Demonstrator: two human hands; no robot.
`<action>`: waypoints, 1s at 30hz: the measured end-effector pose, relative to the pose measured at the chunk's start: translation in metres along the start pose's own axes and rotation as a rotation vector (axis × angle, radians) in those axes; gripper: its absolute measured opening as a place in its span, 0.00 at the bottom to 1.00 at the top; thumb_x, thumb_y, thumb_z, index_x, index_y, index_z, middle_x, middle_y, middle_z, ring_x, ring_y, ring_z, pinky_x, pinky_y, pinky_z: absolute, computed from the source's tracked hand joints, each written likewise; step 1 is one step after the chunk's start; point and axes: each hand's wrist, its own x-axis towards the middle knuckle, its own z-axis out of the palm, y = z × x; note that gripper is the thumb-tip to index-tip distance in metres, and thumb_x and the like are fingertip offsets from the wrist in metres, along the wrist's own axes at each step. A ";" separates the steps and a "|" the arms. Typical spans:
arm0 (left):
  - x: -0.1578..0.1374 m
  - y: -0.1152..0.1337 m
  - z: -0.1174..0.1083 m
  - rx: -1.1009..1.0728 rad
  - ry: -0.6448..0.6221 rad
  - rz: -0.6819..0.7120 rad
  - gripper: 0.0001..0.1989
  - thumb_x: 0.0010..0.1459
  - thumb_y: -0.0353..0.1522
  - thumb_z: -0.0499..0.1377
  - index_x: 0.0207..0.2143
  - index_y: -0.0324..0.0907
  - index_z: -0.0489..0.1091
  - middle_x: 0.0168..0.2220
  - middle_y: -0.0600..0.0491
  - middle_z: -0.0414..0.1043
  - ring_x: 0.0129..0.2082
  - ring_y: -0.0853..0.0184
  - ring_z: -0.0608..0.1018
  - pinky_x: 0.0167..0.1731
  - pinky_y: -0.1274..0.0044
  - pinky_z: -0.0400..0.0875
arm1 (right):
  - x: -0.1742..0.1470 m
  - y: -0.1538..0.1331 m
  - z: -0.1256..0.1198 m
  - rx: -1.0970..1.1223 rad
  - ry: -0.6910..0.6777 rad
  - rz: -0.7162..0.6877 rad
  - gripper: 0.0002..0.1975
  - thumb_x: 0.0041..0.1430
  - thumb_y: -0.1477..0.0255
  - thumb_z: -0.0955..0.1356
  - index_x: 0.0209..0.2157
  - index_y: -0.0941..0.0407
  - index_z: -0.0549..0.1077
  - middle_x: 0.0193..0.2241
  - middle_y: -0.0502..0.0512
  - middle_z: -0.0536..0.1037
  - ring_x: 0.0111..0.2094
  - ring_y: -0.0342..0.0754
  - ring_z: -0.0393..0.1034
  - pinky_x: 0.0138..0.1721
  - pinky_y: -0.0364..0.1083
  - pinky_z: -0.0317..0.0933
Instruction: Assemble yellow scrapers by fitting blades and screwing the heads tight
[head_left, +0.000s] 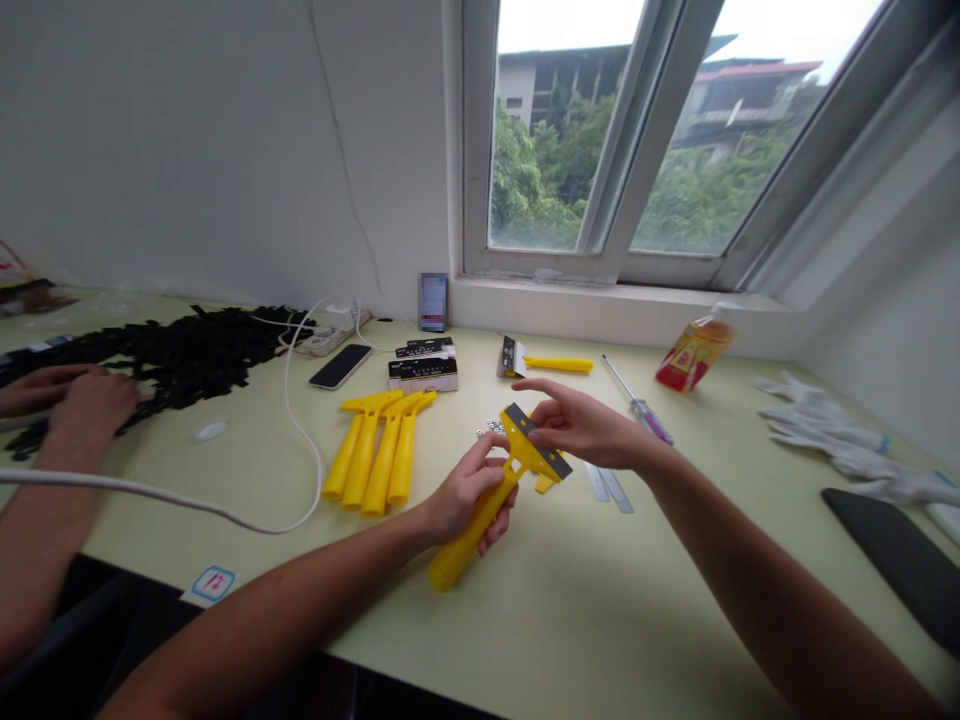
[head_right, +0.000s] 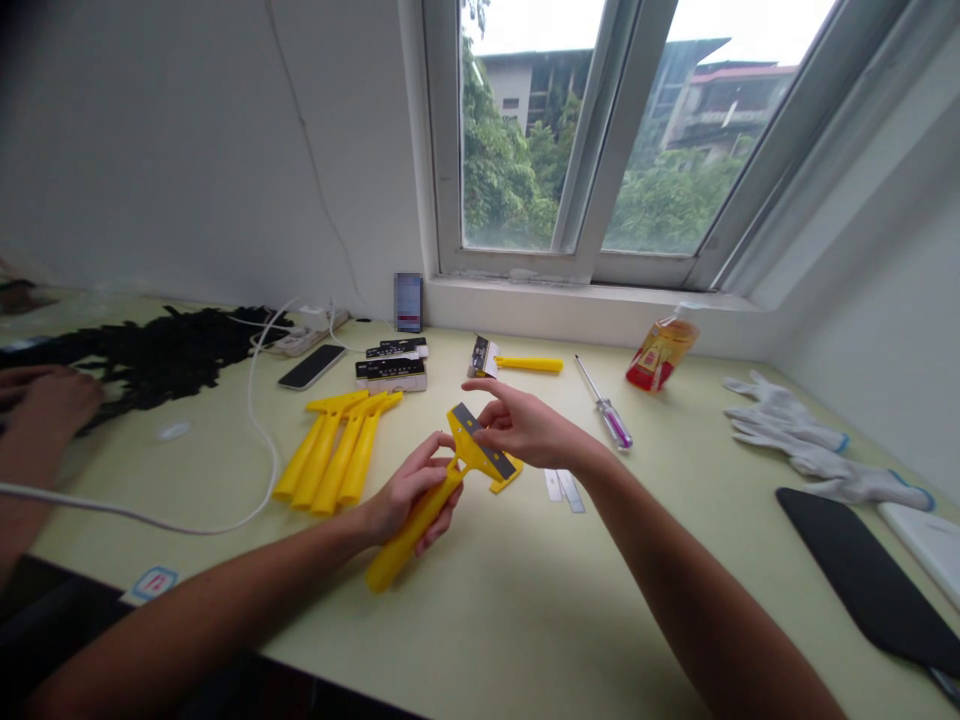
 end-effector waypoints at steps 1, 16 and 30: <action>0.000 0.000 -0.001 0.000 -0.003 0.007 0.11 0.60 0.33 0.49 0.46 0.47 0.53 0.27 0.58 0.67 0.13 0.71 0.70 0.07 0.81 0.63 | 0.000 0.000 0.001 -0.003 0.002 0.000 0.30 0.58 0.70 0.68 0.61 0.54 0.56 0.31 0.50 0.74 0.31 0.43 0.67 0.33 0.43 0.62; 0.000 0.003 0.009 0.080 0.252 0.049 0.19 0.60 0.48 0.55 0.35 0.39 0.61 0.18 0.55 0.68 0.11 0.69 0.70 0.09 0.82 0.61 | 0.003 -0.012 0.027 -0.192 0.004 -0.024 0.26 0.59 0.66 0.68 0.58 0.51 0.59 0.29 0.48 0.75 0.29 0.43 0.67 0.30 0.42 0.60; 0.011 0.008 -0.003 0.098 0.473 -0.004 0.24 0.55 0.51 0.57 0.28 0.38 0.63 0.16 0.53 0.69 0.09 0.71 0.68 0.09 0.82 0.58 | -0.011 -0.012 -0.017 -0.461 0.064 0.134 0.23 0.60 0.62 0.64 0.57 0.52 0.64 0.35 0.54 0.78 0.34 0.47 0.73 0.36 0.46 0.64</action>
